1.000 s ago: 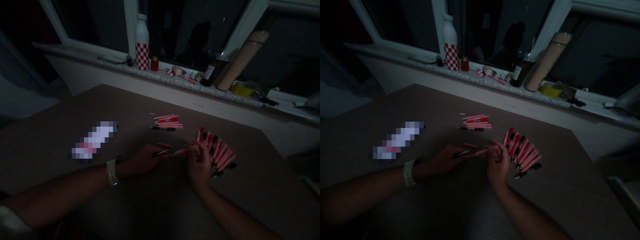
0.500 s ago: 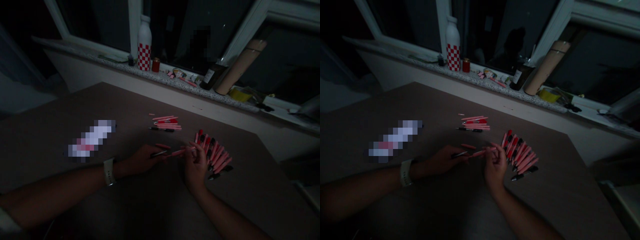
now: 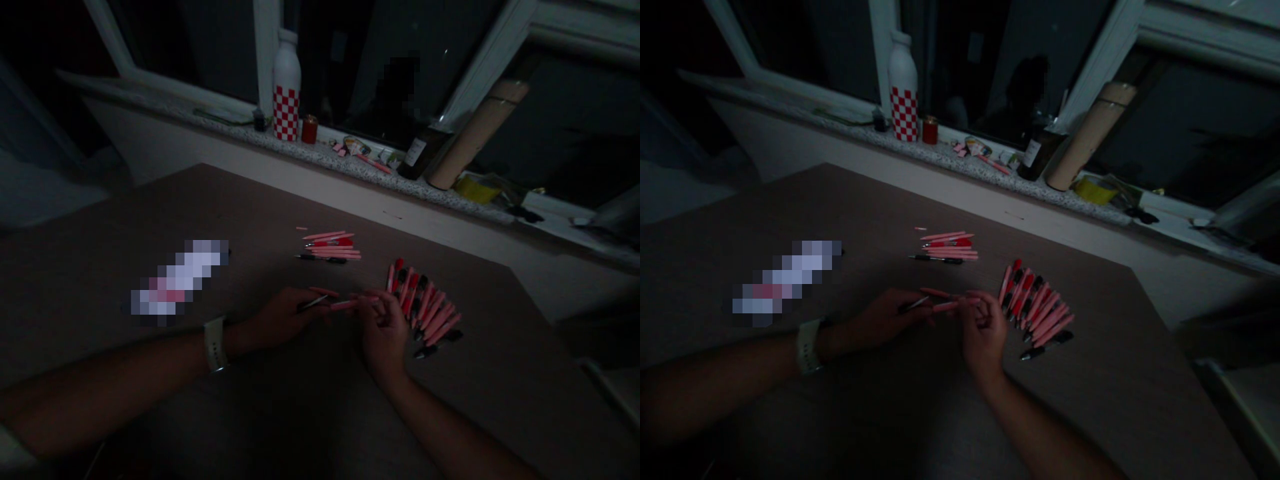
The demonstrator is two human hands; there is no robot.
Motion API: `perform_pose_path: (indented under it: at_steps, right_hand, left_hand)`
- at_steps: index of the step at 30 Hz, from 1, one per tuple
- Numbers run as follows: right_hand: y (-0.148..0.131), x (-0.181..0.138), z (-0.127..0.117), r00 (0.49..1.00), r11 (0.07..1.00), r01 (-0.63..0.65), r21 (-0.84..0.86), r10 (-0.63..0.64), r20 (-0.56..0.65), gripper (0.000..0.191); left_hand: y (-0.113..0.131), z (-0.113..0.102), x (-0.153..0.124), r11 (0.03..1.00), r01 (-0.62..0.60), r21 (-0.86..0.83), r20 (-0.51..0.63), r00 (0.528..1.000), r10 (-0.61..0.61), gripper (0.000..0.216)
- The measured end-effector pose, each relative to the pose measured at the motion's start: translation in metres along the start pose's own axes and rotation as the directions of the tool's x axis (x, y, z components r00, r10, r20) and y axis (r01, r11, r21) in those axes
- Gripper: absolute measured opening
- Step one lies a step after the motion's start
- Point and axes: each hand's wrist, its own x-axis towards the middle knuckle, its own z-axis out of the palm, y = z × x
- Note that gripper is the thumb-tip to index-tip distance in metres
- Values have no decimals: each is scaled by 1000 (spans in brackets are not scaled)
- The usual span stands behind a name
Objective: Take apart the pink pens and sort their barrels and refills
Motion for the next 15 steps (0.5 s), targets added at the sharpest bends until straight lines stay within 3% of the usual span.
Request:
perform_pose_path:
  at_steps: [8, 15]
  right_hand:
    - [0, 2, 2, 989, 990, -107, 93, 96, 114, 31]
    - [1, 0, -1, 944, 980, -195, 25, 181, 278, 33]
  left_hand:
    - [0, -1, -1, 1000, 14, 5, -11, 1000, -14, 30]
    - [-6, -3, 0, 997, -32, -76, 10, 999, 33, 39]
